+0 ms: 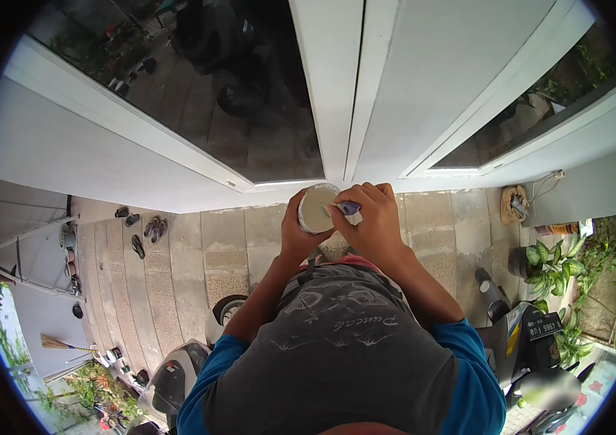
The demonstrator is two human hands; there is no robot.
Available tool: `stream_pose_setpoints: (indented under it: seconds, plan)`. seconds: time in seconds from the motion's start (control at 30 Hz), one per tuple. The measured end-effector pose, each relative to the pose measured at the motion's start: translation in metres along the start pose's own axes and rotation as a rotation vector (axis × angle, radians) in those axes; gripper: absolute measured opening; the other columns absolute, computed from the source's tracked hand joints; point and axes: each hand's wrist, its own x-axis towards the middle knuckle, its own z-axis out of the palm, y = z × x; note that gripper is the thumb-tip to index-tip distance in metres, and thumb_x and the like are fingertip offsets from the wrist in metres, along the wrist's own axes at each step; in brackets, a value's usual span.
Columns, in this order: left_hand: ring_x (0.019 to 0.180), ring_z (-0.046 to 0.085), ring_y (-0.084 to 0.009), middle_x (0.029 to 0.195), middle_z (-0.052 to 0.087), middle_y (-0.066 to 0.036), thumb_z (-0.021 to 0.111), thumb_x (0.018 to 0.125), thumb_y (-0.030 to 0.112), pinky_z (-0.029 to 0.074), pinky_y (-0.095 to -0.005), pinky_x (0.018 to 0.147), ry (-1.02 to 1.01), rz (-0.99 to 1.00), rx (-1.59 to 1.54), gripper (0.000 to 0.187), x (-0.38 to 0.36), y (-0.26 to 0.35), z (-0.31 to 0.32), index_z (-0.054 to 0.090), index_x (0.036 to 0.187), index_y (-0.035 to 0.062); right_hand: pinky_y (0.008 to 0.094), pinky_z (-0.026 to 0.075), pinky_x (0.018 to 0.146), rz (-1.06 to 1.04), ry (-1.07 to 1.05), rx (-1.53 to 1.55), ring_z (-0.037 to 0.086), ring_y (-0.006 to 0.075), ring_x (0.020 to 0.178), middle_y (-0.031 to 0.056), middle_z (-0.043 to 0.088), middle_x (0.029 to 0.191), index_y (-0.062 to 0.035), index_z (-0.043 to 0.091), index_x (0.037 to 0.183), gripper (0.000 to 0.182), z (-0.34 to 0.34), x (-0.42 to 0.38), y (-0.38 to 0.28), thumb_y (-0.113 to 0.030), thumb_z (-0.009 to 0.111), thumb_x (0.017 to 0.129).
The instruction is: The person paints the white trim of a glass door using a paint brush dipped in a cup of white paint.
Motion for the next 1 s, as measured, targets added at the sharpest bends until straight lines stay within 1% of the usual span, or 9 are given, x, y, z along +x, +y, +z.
stream_pose_setpoints:
  seconds: [0.43, 0.53, 0.63, 0.73, 0.8, 0.83, 0.9, 0.97, 1.0]
  plan:
    - [0.119, 0.064, -0.0264, 0.131, 0.062, -0.014, 0.096, 0.065, 0.016, 0.053, -0.0399, 0.099, -0.13, -0.001, -0.03, 0.094, 0.007, -0.013, 0.042, 0.044, 0.143, 0.0048, 0.0365, 0.038, 0.076, 0.125, 0.18, -0.049, 0.062, 0.0198, 0.073, -0.0002, 0.067, 0.078, -0.0109, 0.066, 0.085, 0.015, -0.024, -0.022, 0.015, -0.01, 0.079, 0.08]
    - [0.12, 0.063, -0.0265, 0.131, 0.061, -0.015, 0.096, 0.066, 0.017, 0.053, -0.0396, 0.1, -0.17, 0.046, -0.077, 0.094, 0.019, -0.025, 0.046, 0.044, 0.143, 0.0036, 0.0364, 0.038, 0.077, 0.15, 0.252, -0.184, 0.063, 0.0189, 0.071, 0.0, 0.068, 0.078, -0.0107, 0.066, 0.086, 0.015, -0.022, -0.023, 0.014, -0.01, 0.08, 0.08]
    - [0.12, 0.062, -0.0262, 0.13, 0.06, -0.015, 0.096, 0.066, 0.017, 0.052, -0.039, 0.1, -0.222, 0.113, -0.093, 0.094, 0.034, -0.039, 0.044, 0.044, 0.143, 0.0024, 0.0366, 0.04, 0.077, 0.231, 0.303, -0.118, 0.063, 0.02, 0.071, 0.0009, 0.068, 0.076, -0.0095, 0.067, 0.087, 0.016, -0.015, -0.024, 0.009, -0.011, 0.081, 0.08]
    - [0.119, 0.063, -0.0266, 0.129, 0.06, -0.016, 0.096, 0.066, 0.016, 0.052, -0.0389, 0.1, -0.294, 0.11, -0.166, 0.095, 0.053, -0.05, 0.036, 0.043, 0.143, 0.0016, 0.0359, 0.042, 0.073, 0.474, 0.403, 0.067, 0.063, 0.0228, 0.069, 0.0031, 0.067, 0.074, -0.0084, 0.067, 0.087, 0.017, 0.002, -0.021, 0.006, -0.009, 0.081, 0.079]
    - [0.12, 0.061, -0.0271, 0.129, 0.059, -0.016, 0.096, 0.066, 0.013, 0.051, -0.0395, 0.101, -0.322, 0.071, -0.227, 0.097, 0.066, -0.059, 0.024, 0.041, 0.145, 0.0013, 0.037, 0.045, 0.07, 0.669, 0.557, 0.404, 0.063, 0.0257, 0.069, 0.0068, 0.068, 0.076, -0.007, 0.066, 0.086, 0.017, 0.019, -0.017, 0.002, -0.008, 0.081, 0.08]
    - [0.12, 0.061, -0.0271, 0.129, 0.059, -0.016, 0.096, 0.066, 0.013, 0.051, -0.0395, 0.101, -0.345, 0.069, -0.233, 0.097, 0.07, -0.068, 0.015, 0.041, 0.145, 0.0013, 0.037, 0.045, 0.07, 0.683, 0.574, 0.396, 0.063, 0.0257, 0.069, 0.0068, 0.068, 0.076, -0.007, 0.066, 0.086, 0.017, 0.028, -0.018, -0.001, -0.008, 0.081, 0.08]
    - [0.123, 0.059, -0.0259, 0.131, 0.058, -0.016, 0.096, 0.067, 0.01, 0.049, -0.0393, 0.104, -0.432, 0.153, -0.068, 0.097, 0.087, -0.088, -0.001, 0.04, 0.145, 0.0016, 0.0398, 0.047, 0.07, 0.408, 0.497, -0.084, 0.063, 0.0284, 0.068, 0.0094, 0.069, 0.078, -0.0062, 0.066, 0.086, 0.016, 0.043, -0.014, -0.005, -0.006, 0.081, 0.08]
    - [0.126, 0.057, -0.0251, 0.133, 0.057, -0.016, 0.095, 0.068, 0.009, 0.048, -0.0389, 0.105, -0.47, 0.179, -0.146, 0.095, 0.099, -0.095, -0.01, 0.039, 0.145, 0.0028, 0.0401, 0.048, 0.069, 0.361, 0.515, -0.17, 0.064, 0.029, 0.071, 0.0093, 0.071, 0.08, -0.0062, 0.066, 0.087, 0.016, 0.06, -0.003, -0.011, -0.006, 0.081, 0.08]
    - [0.126, 0.057, -0.026, 0.134, 0.056, -0.016, 0.095, 0.068, 0.01, 0.048, -0.0389, 0.106, -0.522, 0.147, -0.198, 0.095, 0.104, -0.092, -0.015, 0.039, 0.145, 0.0032, 0.0393, 0.047, 0.07, 0.442, 0.553, -0.13, 0.064, 0.0281, 0.072, 0.0082, 0.071, 0.08, -0.0067, 0.067, 0.086, 0.016, 0.069, 0.001, -0.013, -0.006, 0.081, 0.08]
